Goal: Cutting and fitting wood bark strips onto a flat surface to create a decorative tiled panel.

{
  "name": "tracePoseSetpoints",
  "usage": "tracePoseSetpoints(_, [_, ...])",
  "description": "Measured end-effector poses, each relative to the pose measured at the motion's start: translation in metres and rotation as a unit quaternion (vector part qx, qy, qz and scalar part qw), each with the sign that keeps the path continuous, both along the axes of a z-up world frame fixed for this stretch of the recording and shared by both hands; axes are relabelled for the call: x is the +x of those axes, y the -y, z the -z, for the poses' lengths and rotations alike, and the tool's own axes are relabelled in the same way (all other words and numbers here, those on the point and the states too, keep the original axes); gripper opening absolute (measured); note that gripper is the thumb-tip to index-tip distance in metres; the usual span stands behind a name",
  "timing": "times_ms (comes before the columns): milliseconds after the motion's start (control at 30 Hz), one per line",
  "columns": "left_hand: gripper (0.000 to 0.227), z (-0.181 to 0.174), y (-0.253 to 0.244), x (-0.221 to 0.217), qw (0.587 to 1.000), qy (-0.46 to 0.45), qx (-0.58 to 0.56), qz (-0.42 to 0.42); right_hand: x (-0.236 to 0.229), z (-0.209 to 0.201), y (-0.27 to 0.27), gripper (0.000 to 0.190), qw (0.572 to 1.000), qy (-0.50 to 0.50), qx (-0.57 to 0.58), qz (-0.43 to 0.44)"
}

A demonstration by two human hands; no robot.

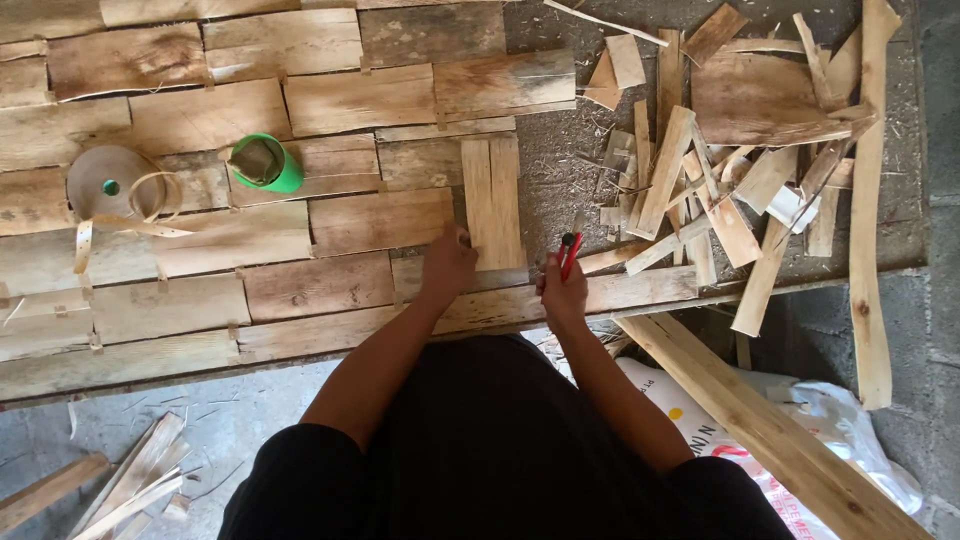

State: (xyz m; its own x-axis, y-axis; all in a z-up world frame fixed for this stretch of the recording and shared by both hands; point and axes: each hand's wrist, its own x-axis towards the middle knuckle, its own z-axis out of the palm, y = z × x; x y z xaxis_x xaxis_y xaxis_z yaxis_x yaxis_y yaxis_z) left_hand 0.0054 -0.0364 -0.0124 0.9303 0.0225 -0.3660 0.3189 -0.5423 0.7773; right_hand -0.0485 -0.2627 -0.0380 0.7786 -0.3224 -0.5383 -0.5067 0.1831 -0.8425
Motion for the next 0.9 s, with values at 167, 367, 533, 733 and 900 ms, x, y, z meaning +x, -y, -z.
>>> tracePoseSetpoints(167, [0.032,-0.017,0.004,0.008,0.989,-0.020,0.114,0.094,0.028,0.009,0.009,0.024,0.993,0.074,-0.061,-0.072])
tracePoseSetpoints(367, [0.045,0.001,0.025,0.045,0.927,0.184,0.191,0.266,0.073,-0.032,-0.011,0.049,0.895,0.178,-0.337,-0.232])
tracePoseSetpoints(533, [0.084,-0.011,0.037,0.077,0.890,0.195,0.247,0.329,0.106,-0.043,-0.032,0.066,0.868,0.189,-0.370,-0.273])
tracePoseSetpoints(733, [0.112,-0.003,0.040,0.085,0.879,0.099,0.288,0.368,0.126,-0.018,-0.040,0.061,0.851,0.201,-0.389,-0.291])
tracePoseSetpoints(900, [0.107,0.014,0.044,0.088,0.859,0.069,0.330,0.384,0.135,-0.014,-0.045,0.067,0.836,0.196,-0.415,-0.300])
